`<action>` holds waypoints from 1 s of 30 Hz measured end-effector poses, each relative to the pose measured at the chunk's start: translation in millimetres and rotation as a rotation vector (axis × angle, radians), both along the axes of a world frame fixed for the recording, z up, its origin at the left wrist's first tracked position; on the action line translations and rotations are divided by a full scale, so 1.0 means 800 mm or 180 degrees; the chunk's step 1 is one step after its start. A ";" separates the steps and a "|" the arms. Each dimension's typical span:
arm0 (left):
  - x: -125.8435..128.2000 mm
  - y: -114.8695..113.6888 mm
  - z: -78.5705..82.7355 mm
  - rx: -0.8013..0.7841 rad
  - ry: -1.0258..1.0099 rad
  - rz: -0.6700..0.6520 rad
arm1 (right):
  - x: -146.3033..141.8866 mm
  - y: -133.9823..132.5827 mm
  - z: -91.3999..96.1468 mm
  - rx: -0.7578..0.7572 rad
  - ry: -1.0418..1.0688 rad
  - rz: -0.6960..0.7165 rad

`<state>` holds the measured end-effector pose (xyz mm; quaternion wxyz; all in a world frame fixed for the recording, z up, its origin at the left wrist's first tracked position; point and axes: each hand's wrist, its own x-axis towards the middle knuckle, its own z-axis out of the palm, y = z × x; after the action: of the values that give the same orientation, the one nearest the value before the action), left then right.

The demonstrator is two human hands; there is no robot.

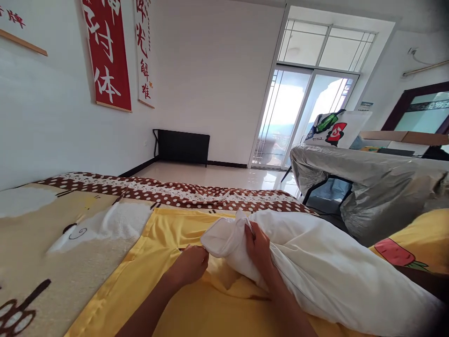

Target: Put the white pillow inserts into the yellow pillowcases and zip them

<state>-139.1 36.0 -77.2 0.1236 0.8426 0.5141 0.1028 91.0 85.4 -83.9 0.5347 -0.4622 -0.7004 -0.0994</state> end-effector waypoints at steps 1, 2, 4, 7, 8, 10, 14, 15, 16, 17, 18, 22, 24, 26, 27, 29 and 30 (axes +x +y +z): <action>-0.006 0.007 -0.004 0.0045 0.0001 0.0138 | 0.001 0.000 0.001 -0.0060 0.0016 0.0084; -0.012 0.014 -0.010 0.0060 0.0012 0.0223 | 0.000 -0.001 0.002 -0.0105 0.0003 0.0165; -0.022 0.025 -0.023 0.0006 0.0053 0.0281 | -0.002 -0.002 0.003 -0.0159 -0.0041 0.0281; -0.032 0.034 -0.044 -0.0181 0.0144 0.0342 | -0.004 -0.006 0.008 -0.0118 -0.0060 0.0351; -0.034 0.037 -0.049 -0.0232 0.0174 0.0383 | -0.004 -0.007 0.011 -0.0079 -0.0063 0.0356; -0.036 0.040 -0.056 -0.0296 0.0218 0.0483 | -0.002 -0.011 0.020 0.0034 -0.0079 0.0337; -0.036 0.043 -0.061 -0.0343 0.0206 0.0648 | 0.002 -0.021 0.035 0.0345 -0.0227 0.0263; -0.036 0.043 -0.060 -0.0316 0.0178 0.0679 | 0.000 -0.023 0.036 0.0396 -0.0307 0.0243; -0.036 0.044 -0.060 -0.0270 0.0142 0.0699 | -0.002 -0.025 0.036 0.0423 -0.0413 0.0209; -0.035 0.045 -0.059 -0.0203 0.0096 0.0718 | -0.006 -0.028 0.034 0.0427 -0.0552 0.0168; -0.035 0.046 -0.058 -0.0125 0.0041 0.0734 | -0.012 -0.029 0.032 0.0411 -0.0713 0.0124; -0.037 0.051 -0.056 0.0113 -0.0241 0.0763 | -0.043 -0.031 0.017 0.0301 -0.1320 -0.0051; -0.039 0.055 -0.056 0.0130 -0.0398 0.0735 | -0.055 -0.028 0.013 0.0249 -0.1533 -0.0128; -0.042 0.059 -0.057 0.0099 -0.0550 0.0685 | -0.064 -0.022 0.015 0.0237 -0.1697 -0.0210; -0.043 0.060 -0.058 0.0076 -0.0623 0.0656 | -0.066 -0.018 0.019 0.0251 -0.1743 -0.0257; -0.045 0.063 -0.058 0.0041 -0.0763 0.0603 | -0.069 -0.009 0.029 0.0324 -0.1734 -0.0367; -0.046 0.064 -0.058 0.0026 -0.0829 0.0585 | -0.071 -0.004 0.034 0.0373 -0.1703 -0.0412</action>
<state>-175.9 86.8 -123.5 0.1758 0.7720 0.5682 0.2242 34.4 81.9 -56.3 0.3491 -0.4317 -0.7787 -0.2921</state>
